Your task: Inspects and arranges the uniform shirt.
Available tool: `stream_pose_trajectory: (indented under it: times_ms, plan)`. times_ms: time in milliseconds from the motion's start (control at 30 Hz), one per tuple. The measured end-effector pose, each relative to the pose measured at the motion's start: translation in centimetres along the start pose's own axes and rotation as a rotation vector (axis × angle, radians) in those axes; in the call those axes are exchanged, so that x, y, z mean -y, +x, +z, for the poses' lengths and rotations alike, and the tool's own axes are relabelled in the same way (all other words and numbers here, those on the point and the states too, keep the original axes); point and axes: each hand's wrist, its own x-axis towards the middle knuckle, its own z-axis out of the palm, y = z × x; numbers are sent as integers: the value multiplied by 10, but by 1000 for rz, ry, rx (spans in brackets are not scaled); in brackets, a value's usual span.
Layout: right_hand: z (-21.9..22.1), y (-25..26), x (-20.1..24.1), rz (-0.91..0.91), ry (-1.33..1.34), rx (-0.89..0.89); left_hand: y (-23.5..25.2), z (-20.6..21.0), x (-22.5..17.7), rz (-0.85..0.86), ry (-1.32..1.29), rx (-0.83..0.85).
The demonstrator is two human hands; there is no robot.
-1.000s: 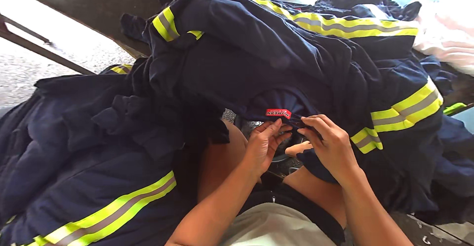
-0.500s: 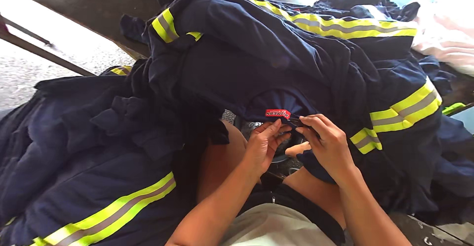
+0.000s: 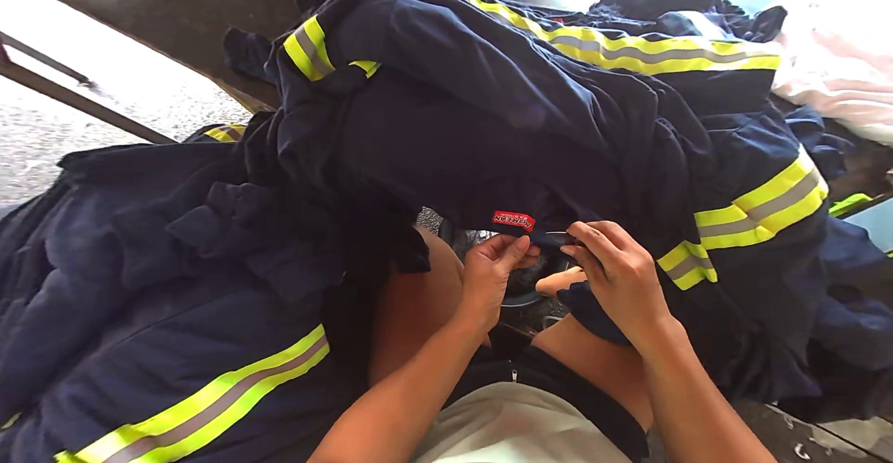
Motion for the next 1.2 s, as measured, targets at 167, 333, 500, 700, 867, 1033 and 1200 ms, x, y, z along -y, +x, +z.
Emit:
stream_pose_trajectory:
  times_ms: [167, 333, 500, 700, 867, 1033, 1200]
  plan:
    - [10, -3, 4, -90, -138, -3, -4, -6, 6, 72, 56, -15]
    - [17, -4, 8, -123, -244, -9, -5, -8, 11, 154, 84, -6]
    - [21, -3, 10, -129, -274, -6, -5, -7, 9, 151, 101, -25]
    - [28, 0, 9, -119, -264, 11, -4, -4, 9, 150, 139, -15]
    - [5, 2, 6, -58, -196, 14, -1, -18, 9, 74, 367, 188]
    - [-22, -1, 2, -22, -161, 7, 10, -22, 1, 33, -60, -5]
    - [-15, 0, 1, -20, -149, 54, 15, -24, -10, 24, -302, -2]
